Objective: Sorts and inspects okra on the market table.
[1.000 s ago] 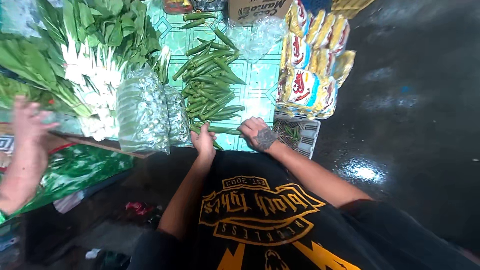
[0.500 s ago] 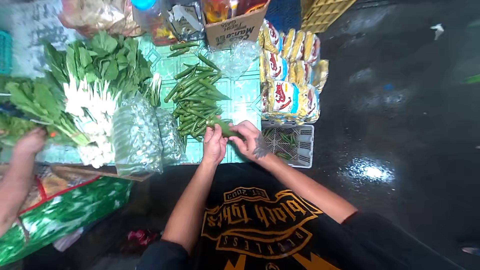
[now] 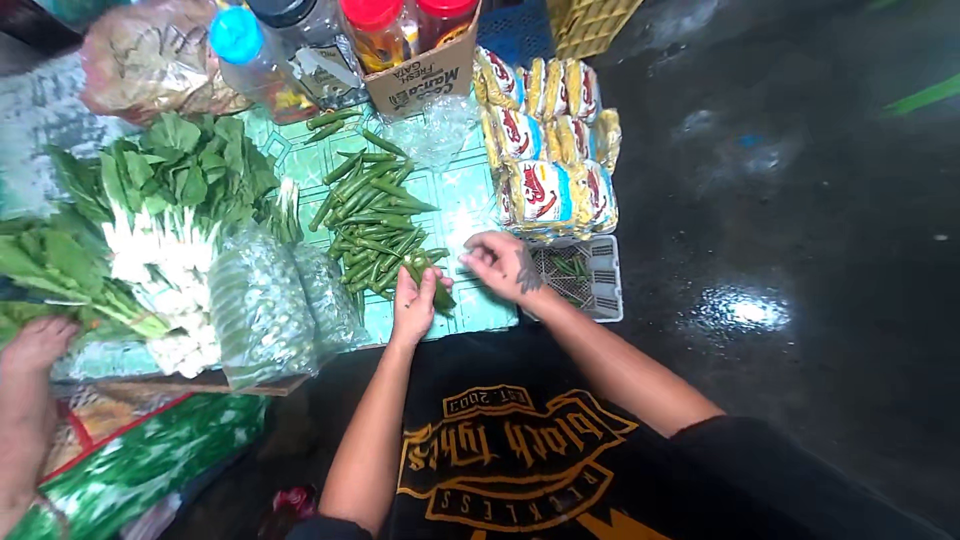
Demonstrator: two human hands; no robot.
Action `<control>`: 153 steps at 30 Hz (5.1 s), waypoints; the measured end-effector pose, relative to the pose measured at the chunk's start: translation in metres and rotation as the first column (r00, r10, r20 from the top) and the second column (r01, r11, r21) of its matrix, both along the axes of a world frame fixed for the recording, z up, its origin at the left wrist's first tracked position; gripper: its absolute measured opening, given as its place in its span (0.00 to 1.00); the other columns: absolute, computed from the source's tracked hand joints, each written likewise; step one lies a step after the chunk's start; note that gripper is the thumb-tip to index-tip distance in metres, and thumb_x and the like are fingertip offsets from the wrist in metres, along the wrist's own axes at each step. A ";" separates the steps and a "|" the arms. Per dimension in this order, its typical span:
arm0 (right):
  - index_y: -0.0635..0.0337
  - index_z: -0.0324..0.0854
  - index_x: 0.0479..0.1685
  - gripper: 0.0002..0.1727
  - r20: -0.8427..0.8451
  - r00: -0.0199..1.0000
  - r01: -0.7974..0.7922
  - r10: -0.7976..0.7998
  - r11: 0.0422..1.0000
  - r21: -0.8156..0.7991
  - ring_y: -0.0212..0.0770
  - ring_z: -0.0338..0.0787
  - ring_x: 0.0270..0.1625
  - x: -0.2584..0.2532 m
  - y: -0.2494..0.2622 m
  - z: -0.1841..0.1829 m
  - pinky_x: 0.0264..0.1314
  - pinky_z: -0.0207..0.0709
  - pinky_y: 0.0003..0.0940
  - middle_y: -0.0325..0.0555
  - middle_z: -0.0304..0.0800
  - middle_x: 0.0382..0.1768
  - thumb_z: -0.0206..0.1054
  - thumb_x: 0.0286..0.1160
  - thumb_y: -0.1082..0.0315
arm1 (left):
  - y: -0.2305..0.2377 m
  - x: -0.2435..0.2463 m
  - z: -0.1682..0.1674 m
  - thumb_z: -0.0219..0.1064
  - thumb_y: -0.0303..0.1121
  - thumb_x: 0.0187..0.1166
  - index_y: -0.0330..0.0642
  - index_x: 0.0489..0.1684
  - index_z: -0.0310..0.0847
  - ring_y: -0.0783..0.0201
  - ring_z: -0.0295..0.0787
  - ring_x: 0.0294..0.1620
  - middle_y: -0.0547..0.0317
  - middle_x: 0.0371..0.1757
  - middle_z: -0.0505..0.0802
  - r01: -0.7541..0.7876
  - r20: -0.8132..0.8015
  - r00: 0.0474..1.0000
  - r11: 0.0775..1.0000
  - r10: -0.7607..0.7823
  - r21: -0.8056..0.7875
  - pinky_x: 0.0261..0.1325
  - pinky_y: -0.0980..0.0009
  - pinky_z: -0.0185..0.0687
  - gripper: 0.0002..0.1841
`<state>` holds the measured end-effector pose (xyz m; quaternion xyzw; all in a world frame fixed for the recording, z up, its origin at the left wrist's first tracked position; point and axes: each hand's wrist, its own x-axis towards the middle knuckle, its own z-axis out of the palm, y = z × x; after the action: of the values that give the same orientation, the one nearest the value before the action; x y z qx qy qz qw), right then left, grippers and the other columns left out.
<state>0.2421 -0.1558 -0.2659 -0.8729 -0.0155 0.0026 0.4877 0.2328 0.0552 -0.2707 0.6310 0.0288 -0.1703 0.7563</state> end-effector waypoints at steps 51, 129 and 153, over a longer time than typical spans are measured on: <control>0.60 0.33 0.95 0.79 0.004 0.864 -0.463 0.504 0.791 0.400 0.46 0.91 0.66 0.025 -0.050 0.075 0.68 0.88 0.44 0.53 0.86 0.70 0.85 0.41 0.34 | -0.016 0.034 0.045 0.56 0.43 0.90 0.39 0.73 0.66 0.61 0.93 0.36 0.56 0.40 0.91 0.657 -0.083 0.735 0.737 -0.673 -0.155 0.44 0.60 0.95 0.21; 0.64 0.85 0.55 0.16 -0.513 0.750 -0.345 0.419 0.908 0.237 0.41 0.89 0.33 0.049 -0.049 0.030 0.40 0.85 0.42 0.50 0.91 0.36 0.62 0.87 0.59 | 0.064 0.085 0.009 0.73 0.54 0.74 0.58 0.82 0.73 0.33 0.69 0.80 0.40 0.80 0.77 -0.096 0.138 0.964 0.186 -0.229 0.978 0.72 0.31 0.71 0.34; 0.52 0.84 0.68 0.23 -0.266 0.964 0.000 -0.006 1.000 -0.023 0.51 0.90 0.61 0.096 0.060 -0.061 0.65 0.85 0.56 0.52 0.89 0.59 0.71 0.78 0.54 | 0.022 0.152 0.017 0.84 0.57 0.57 0.57 0.71 0.84 0.27 0.64 0.80 0.39 0.81 0.75 -0.013 0.022 0.917 0.025 -0.397 1.000 0.68 0.23 0.66 0.37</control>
<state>0.3379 -0.0960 -0.3265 -0.8700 0.0515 0.1190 0.4757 0.3844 0.0775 -0.2536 0.9890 -0.0633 -0.1088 0.0783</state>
